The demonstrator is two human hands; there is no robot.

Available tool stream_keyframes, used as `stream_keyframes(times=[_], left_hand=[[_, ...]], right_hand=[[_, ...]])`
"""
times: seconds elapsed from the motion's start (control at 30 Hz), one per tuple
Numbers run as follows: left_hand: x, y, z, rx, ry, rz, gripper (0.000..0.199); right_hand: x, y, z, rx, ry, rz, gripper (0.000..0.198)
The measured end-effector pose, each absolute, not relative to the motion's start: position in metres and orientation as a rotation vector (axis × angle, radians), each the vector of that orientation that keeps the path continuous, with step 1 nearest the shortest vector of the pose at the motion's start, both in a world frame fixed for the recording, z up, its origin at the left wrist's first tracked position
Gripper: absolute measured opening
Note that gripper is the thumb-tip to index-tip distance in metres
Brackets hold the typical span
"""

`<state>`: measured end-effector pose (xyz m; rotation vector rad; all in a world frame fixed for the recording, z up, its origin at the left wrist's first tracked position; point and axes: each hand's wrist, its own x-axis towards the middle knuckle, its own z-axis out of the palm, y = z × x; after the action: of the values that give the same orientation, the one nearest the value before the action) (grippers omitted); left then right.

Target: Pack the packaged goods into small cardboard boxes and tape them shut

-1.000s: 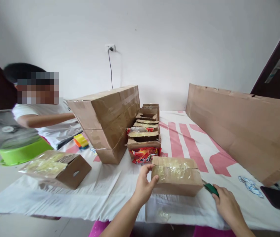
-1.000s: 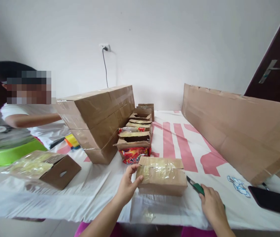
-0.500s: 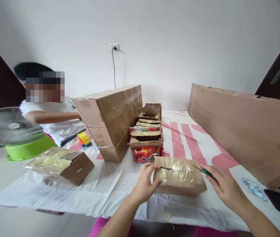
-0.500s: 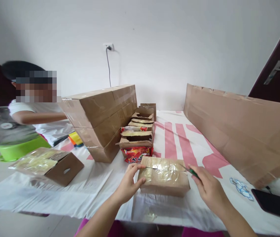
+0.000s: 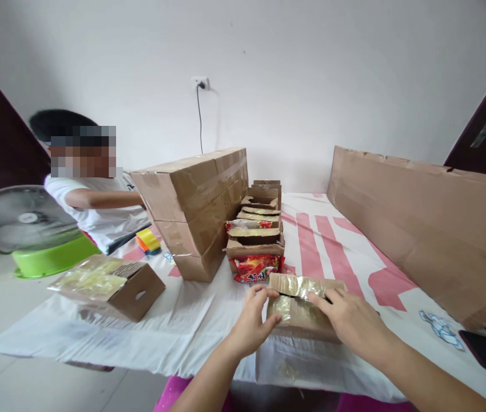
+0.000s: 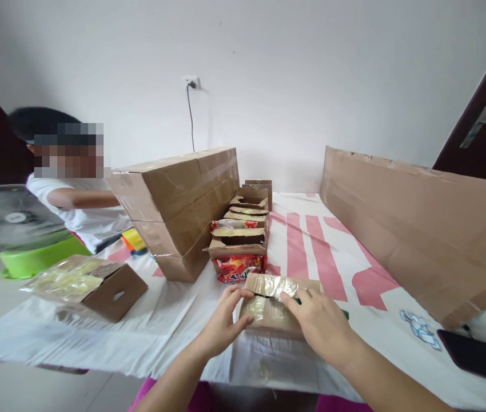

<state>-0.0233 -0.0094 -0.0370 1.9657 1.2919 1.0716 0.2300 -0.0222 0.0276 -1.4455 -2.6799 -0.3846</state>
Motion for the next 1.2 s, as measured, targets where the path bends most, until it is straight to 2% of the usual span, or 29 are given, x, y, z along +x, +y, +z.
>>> stream_keyframes(times=[0.27,0.53,0.73,1.0,1.1,1.2], left_hand=[[-0.024,-0.01,-0.037,1.996,1.321,1.028,0.032],[-0.023,-0.008,-0.033,2.03,1.359,0.972,0.032],[-0.024,-0.007,-0.033,2.051,1.355,0.997,0.032],[-0.026,-0.005,-0.032,2.071,1.371,0.977,0.033],[-0.026,-0.006,-0.028,2.105,1.358,0.961,0.036],[-0.024,-0.007,-0.017,2.189,1.321,0.882,0.047]], right_hand=[[0.215,-0.024,0.042,-1.557,-2.741,-0.409,0.06],[0.204,-0.024,0.058,-1.636,-2.775,-0.501,0.042],[0.22,-0.028,0.053,-1.616,-2.719,-0.563,0.056],[0.265,-0.032,0.046,-1.781,-2.63,-0.614,0.055],[0.285,-0.036,0.044,-1.801,-2.64,-0.524,0.066],[0.302,-0.043,0.044,-1.801,-2.587,-0.365,0.065]])
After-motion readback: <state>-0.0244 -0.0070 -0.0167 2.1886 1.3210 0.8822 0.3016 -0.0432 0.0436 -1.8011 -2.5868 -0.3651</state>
